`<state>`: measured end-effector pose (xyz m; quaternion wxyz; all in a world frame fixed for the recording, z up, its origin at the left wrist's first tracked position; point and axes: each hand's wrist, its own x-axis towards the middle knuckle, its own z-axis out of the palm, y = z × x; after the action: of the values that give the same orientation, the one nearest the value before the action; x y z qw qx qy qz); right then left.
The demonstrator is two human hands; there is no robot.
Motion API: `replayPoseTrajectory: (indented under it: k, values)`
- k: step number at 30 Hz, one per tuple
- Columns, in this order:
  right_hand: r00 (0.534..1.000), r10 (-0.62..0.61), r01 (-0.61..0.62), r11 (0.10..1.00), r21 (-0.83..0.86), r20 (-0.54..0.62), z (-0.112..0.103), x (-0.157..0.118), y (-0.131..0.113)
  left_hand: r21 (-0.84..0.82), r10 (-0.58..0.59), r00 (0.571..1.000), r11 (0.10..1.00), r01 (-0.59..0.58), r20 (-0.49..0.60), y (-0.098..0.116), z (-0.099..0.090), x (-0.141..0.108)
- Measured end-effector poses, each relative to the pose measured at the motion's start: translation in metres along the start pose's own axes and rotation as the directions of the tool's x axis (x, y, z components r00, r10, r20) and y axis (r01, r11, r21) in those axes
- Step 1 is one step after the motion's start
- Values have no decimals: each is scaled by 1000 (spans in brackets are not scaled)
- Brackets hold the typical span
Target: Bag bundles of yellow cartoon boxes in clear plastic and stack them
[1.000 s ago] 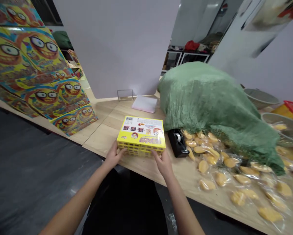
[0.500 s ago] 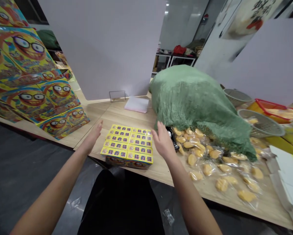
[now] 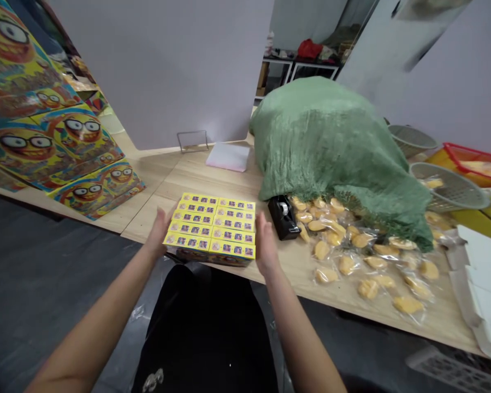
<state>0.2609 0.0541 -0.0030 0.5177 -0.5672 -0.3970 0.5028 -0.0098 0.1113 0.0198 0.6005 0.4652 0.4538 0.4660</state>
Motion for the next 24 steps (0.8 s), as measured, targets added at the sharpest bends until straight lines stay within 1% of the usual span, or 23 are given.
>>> replayPoseTrajectory:
  k: [1,3,5,6,7,8,9,10,11,12,13,14,15,16,17,18,19,20,21,23,24]
  values:
    - [999,28,-31,993,112,25,13,-1,0,-104,-26,999,994,28,28,-4,7,-2]
    - [996,63,-78,951,299,59,35,-2,-3,-253,-28,998,967,41,54,-9,18,-3]
    - [994,83,-104,907,407,69,44,1,-7,-313,-30,997,949,49,65,-9,21,0]
    - [994,95,-112,904,414,62,43,4,-8,-310,-37,997,949,56,69,-7,18,3]
    - [992,106,-123,916,383,63,38,7,-10,-285,-48,995,956,70,82,-4,14,5]
    - [992,110,-124,941,314,63,32,10,-12,-234,-63,993,969,85,99,0,9,8]
    - [994,94,-104,973,205,56,25,12,-16,-152,-75,991,984,91,108,4,4,10]
    - [998,46,-49,997,61,38,18,14,-22,-41,-73,992,996,78,101,10,0,11]
    - [999,-44,46,993,-111,22,12,14,-29,93,-50,995,995,43,83,17,-3,11]
    - [986,-166,168,941,-294,31,9,13,-37,236,-3,998,972,-12,62,24,-3,10]
    - [953,-293,296,835,-464,80,9,10,-46,377,62,997,923,-78,54,30,-2,9]
    - [907,-385,407,689,-600,174,11,7,-55,497,126,990,856,-142,66,35,1,6]
    - [858,-420,497,532,-685,297,15,2,-63,587,172,980,785,-198,100,40,4,3]
    - [815,-397,567,394,-724,422,19,-2,-69,649,189,971,722,-239,147,42,5,0]
    - [782,-338,616,293,-731,524,23,-6,-74,686,180,964,678,-264,194,43,5,-3]
    - [758,-271,650,238,-722,593,24,-8,-75,699,159,960,659,-278,232,41,2,-6]
    - [745,-224,667,229,-709,629,22,-10,-74,690,142,957,667,-280,252,37,-5,-10]
    - [743,-214,669,256,-698,634,16,-11,-70,664,141,958,695,-276,250,30,-13,-13]
    - [754,-236,656,311,-688,613,8,-12,-63,627,154,960,731,-269,232,20,-23,-17]
    - [808,-312,588,487,-646,500,-9,-13,-42,553,190,968,795,-251,166,-5,-40,-25]
    - [841,-326,538,583,-608,432,-15,-14,-28,532,190,971,812,-239,147,-19,-44,-29]
